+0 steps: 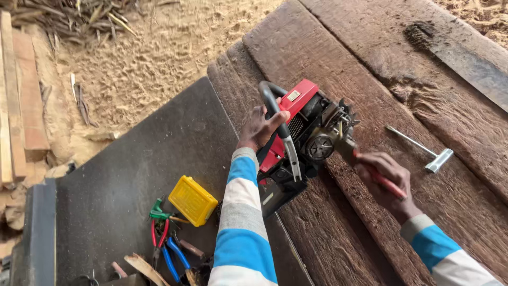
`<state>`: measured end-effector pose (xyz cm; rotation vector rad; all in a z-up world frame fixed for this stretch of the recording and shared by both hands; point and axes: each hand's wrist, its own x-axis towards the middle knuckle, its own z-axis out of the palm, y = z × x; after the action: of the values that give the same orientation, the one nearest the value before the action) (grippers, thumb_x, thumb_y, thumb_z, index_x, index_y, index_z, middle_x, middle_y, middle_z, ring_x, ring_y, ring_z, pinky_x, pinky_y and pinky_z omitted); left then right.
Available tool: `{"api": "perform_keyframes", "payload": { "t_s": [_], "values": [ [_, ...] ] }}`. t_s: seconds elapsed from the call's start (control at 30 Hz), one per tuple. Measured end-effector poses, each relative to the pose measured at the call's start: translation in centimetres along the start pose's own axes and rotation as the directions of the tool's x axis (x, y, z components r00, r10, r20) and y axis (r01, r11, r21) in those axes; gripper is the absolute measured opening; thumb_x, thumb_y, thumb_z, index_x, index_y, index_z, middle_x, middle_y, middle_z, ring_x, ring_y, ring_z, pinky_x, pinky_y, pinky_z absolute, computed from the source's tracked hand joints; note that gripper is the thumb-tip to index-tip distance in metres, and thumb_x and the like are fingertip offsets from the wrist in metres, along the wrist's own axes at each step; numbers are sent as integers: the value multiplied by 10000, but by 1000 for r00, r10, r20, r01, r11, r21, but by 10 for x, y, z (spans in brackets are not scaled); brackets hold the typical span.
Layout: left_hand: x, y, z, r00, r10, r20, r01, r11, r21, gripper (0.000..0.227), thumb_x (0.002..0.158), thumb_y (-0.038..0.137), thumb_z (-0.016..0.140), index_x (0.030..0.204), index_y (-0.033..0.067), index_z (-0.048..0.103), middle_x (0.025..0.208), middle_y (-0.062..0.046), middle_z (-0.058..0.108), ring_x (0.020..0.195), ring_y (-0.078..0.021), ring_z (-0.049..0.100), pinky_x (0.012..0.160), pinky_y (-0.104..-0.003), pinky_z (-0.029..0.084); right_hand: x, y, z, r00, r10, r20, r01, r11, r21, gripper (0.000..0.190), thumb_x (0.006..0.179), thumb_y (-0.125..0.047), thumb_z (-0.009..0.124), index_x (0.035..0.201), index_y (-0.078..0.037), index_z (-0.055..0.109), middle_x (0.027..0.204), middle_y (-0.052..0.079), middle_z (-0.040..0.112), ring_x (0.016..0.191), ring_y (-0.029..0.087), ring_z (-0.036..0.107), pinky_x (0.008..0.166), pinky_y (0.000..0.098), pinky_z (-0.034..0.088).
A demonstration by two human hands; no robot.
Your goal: The person cleans a red chainsaw by brushing off sawdust and debris from the engine and body, then uses a T-wrench to loosen and tighten bolts on the chainsaw's side cover.
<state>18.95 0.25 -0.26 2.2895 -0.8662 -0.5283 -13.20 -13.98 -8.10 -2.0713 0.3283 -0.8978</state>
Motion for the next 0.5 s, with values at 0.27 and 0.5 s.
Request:
{"api": "perform_keyframes", "payload": {
  "t_s": [0.27, 0.5],
  "values": [
    [4, -3, -6, 996, 69, -61, -78, 983, -165, 822, 710, 705, 590, 1332, 178, 698, 1096, -180, 752, 1075, -329, 716, 953, -460, 488, -13, -7, -9, 931, 362, -57, -342, 914, 221, 206, 959, -148, 708, 1145, -73, 755, 1049, 70, 767, 907, 150, 711, 776, 311, 588],
    [-7, 14, -11, 993, 79, -83, -87, 990, -107, 728, 749, 649, 575, 1311, 209, 721, 1005, -165, 770, 1040, -316, 719, 953, -435, 491, -11, -13, 20, 904, 378, 201, -416, 887, 200, 237, 902, -172, 706, 1113, -84, 770, 930, 77, 795, 785, 160, 750, 641, 294, 619]
  ]
}}
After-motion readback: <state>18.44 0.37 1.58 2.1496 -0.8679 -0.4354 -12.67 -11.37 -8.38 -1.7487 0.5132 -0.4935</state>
